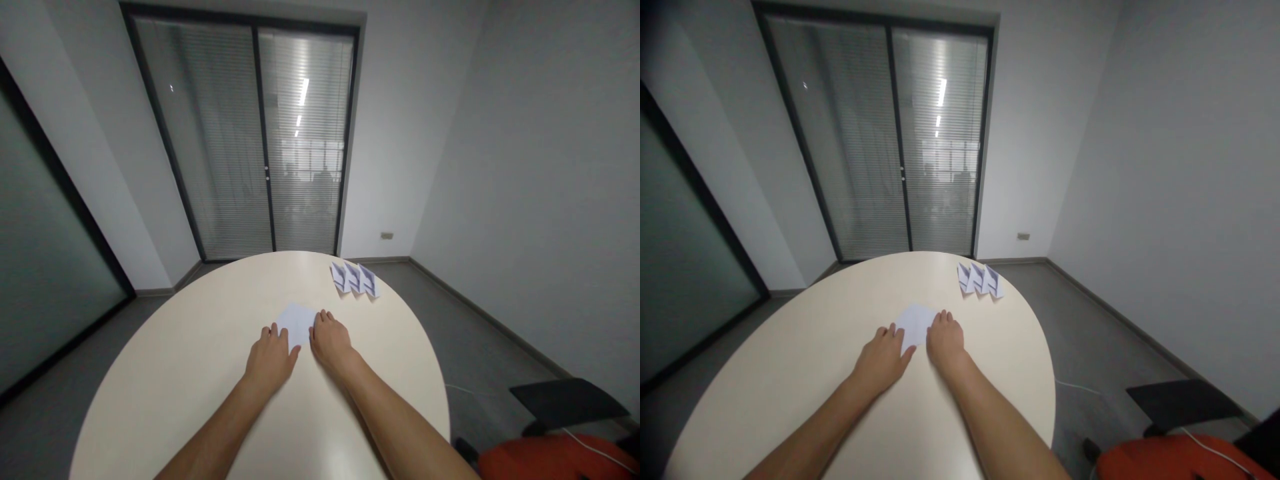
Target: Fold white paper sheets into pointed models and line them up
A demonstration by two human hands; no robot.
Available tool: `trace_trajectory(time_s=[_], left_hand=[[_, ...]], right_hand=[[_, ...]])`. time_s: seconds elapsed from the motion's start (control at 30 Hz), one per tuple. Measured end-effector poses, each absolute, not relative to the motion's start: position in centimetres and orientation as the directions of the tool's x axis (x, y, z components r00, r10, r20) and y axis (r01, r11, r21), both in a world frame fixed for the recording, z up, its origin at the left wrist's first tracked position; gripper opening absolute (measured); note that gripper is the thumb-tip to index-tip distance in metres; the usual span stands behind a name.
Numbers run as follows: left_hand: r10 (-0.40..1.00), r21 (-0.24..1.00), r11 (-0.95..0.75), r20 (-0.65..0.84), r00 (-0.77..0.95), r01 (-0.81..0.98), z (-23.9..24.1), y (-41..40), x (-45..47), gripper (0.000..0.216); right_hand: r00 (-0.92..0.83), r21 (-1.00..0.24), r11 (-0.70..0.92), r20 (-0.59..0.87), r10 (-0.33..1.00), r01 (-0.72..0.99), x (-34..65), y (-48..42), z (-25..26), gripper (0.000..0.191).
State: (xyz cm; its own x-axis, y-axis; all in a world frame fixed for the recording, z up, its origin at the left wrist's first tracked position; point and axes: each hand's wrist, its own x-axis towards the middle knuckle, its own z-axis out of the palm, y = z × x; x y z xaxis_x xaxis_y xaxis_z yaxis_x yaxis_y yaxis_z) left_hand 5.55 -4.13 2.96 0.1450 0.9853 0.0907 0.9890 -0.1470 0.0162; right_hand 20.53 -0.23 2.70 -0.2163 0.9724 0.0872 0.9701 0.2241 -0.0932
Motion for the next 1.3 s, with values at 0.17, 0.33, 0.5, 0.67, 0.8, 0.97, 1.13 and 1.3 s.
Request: trace_trajectory(time_s=[0.17, 0.33, 0.5, 0.67, 0.8, 0.97, 1.13, 1.3], left_hand=[[0.986, 0.041, -0.148, 0.084, 0.144, 0.988, 2.6, -3.7, 5.0, 0.047], [0.983, 0.059, -0.161, 0.095, 0.155, 0.985, 2.2, -3.1, 4.4, 0.044], [0.985, 0.037, -0.145, 0.096, 0.141, 0.989, 2.5, -3.1, 4.3, 0.042], [0.984, 0.035, -0.147, 0.105, 0.142, 0.989, 2.8, -2.9, 4.2, 0.032], [0.986, 0.05, -0.138, 0.101, 0.133, 0.989, 2.9, -2.9, 4.2, 0.03], [0.984, 0.056, -0.155, 0.097, 0.149, 0.986, 2.8, -3.1, 4.1, 0.035], [0.985, 0.04, -0.151, 0.085, 0.147, 0.988, 2.6, -2.8, 3.9, 0.032], [0.985, 0.033, -0.149, 0.095, 0.146, 0.988, 2.4, -2.6, 3.8, 0.031]], right_hand=[[-0.328, -0.211, 0.33, 0.043, 0.944, 0.92, 21.4, 0.2, 2.1, 0.057], [-0.357, -0.297, 0.328, -0.05, 0.933, 0.897, 22.3, 0.6, 1.7, 0.072], [-0.347, -0.302, 0.307, -0.088, 0.934, 0.903, 22.7, 0.8, 1.5, 0.077], [-0.425, -0.336, 0.383, -0.059, 0.903, 0.86, 23.5, 1.2, 1.3, 0.093], [-0.489, -0.376, 0.447, -0.017, 0.872, 0.811, 23.9, 1.5, 1.2, 0.092], [-0.55, -0.405, 0.509, 0.016, 0.835, 0.76, 24.3, 2.0, 0.8, 0.082], [-0.641, -0.476, 0.589, 0.066, 0.765, 0.654, 25.4, 3.0, 0.5, 0.064], [-0.676, -0.508, 0.636, 0.134, 0.724, 0.58, 26.5, 3.7, 0.9, 0.053]])
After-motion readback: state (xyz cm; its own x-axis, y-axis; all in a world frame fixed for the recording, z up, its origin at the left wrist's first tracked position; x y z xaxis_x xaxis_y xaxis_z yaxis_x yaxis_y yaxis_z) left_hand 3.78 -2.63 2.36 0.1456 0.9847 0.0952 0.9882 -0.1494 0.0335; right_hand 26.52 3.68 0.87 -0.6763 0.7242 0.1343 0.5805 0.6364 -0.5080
